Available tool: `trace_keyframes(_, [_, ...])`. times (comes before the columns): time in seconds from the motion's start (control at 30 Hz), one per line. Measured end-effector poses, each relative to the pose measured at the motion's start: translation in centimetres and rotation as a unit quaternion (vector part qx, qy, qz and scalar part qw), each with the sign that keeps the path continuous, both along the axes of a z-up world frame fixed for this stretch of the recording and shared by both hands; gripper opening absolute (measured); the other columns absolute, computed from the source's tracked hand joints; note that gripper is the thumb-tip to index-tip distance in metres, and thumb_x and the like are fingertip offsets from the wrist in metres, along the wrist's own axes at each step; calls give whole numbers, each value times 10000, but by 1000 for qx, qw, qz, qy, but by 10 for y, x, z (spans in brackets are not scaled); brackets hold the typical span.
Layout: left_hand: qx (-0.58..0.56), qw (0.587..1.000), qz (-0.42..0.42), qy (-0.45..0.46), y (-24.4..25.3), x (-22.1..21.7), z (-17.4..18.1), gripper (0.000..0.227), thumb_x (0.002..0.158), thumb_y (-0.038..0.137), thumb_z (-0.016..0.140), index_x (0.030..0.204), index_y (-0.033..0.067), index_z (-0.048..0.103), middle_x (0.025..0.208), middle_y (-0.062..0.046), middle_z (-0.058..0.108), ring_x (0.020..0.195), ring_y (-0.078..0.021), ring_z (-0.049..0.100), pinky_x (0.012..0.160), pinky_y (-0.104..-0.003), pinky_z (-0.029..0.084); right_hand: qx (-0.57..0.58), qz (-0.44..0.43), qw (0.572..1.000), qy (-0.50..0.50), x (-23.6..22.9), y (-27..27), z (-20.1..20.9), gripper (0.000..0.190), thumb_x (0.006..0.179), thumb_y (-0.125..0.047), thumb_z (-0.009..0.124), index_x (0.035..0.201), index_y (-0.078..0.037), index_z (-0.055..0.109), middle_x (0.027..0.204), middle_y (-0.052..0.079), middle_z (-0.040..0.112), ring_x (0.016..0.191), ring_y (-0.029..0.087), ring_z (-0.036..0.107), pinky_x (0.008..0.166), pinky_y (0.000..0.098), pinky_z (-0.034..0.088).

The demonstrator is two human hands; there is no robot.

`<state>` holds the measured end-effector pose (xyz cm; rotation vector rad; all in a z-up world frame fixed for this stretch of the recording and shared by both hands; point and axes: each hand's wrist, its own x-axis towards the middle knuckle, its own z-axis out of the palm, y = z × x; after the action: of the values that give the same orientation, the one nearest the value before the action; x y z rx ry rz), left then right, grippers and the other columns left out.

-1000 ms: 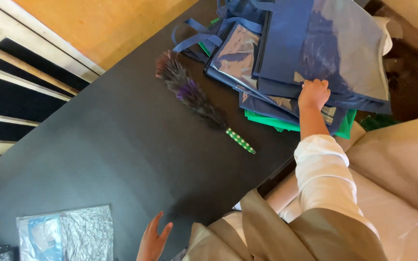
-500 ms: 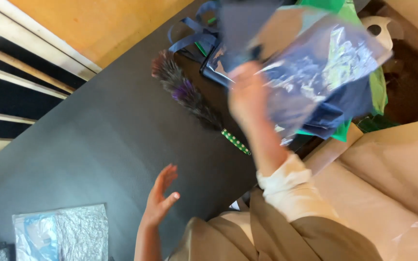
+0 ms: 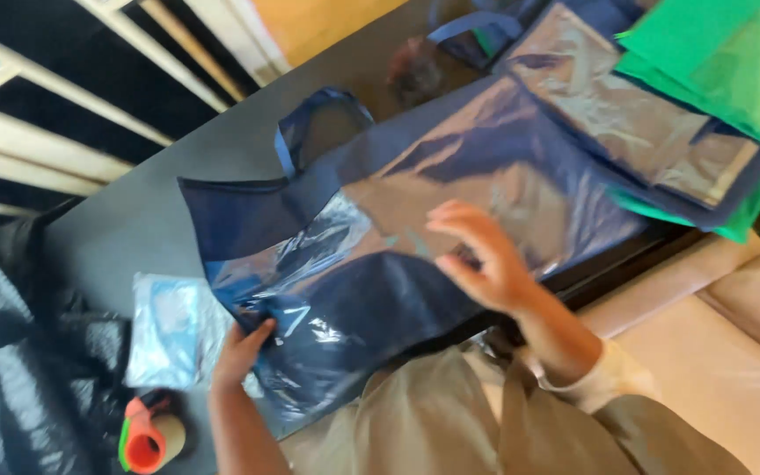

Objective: The person dusts a blue tote bag with a feather duster, then places a plastic-wrapped pillow inside. They add a small packaged item to the bag's clear window and dust the exterior again before closing the bag.

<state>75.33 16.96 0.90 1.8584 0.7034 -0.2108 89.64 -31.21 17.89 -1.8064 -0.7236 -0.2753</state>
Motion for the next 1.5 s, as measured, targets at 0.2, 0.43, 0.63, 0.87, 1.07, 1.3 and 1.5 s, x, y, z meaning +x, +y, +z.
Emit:
trace_keyframes(0.2, [359, 927, 28, 106, 168, -61, -74, 776, 817, 573, 804, 1442, 166, 588, 1163, -169, 751, 1106, -400, 699, 962, -532, 529, -532, -111, 816, 197, -12, -6, -150, 725, 862, -594, 685, 1522, -355, 507, 1672, 140, 345, 1555, 483, 217, 1133, 801, 201])
trace_keyframes(0.43, [390, 905, 141, 91, 114, -113, -93, 635, 866, 401, 827, 1372, 80, 617, 1201, -219, 712, 1151, -409, 676, 981, -527, 534, -577, -113, 769, 250, -22, 32, -172, 705, 979, -553, 541, 1623, -381, 313, 1748, 139, 151, 1597, 424, 87, 1138, 814, 114])
trace_keyframes(0.63, [461, 865, 188, -65, 93, -117, -92, 543, 842, 259, 847, 1299, 84, 612, 1021, -131, 706, 998, -314, 699, 884, -424, 553, -570, -217, 762, 218, 6, 29, -227, 700, 1003, -573, 519, 1631, -312, 351, 1715, 182, 245, 1577, 419, 172, 1166, 753, 210])
trace_keyframes(0.87, [531, 838, 51, -116, -7, -135, -48, 759, 841, 542, 707, 1442, 120, 516, 1489, -235, 442, 1362, -462, 395, 1058, -634, 293, -540, -264, 763, 237, -16, 47, -244, 606, 1101, -428, 291, 1679, -271, 198, 1752, 122, 116, 1607, 339, 66, 1227, 721, 109])
trace_keyframes(1.07, [417, 907, -21, 52, -2, -118, -42, 887, 915, 733, 525, 1622, 221, 366, 1708, -192, 231, 1571, -445, 163, 1164, -744, 49, -528, -291, 760, 243, -8, 48, -252, 626, 1082, -409, 271, 1688, -293, 160, 1762, 75, 56, 1611, 305, 17, 1234, 685, 65])
trace_keyframes(1.3, [415, 909, 0, 51, -1, -124, -62, 816, 947, 731, 466, 1631, 305, 337, 1732, -115, 201, 1592, -389, 131, 1197, -711, 15, -481, -288, 800, 212, -20, 48, -242, 630, 1079, -332, 347, 1686, -233, 209, 1746, 139, 111, 1590, 358, 52, 1197, 697, 46])
trace_keyframes(1.5, [304, 809, 499, -60, 88, -101, -137, 965, 824, 540, 872, 1464, -60, 472, 1205, -298, 650, 1210, -471, 615, 1031, -593, 478, -457, -294, 830, 127, -19, 34, -269, 635, 1041, -326, 436, 1650, -191, 316, 1712, 196, 220, 1563, 406, 142, 1106, 768, 110])
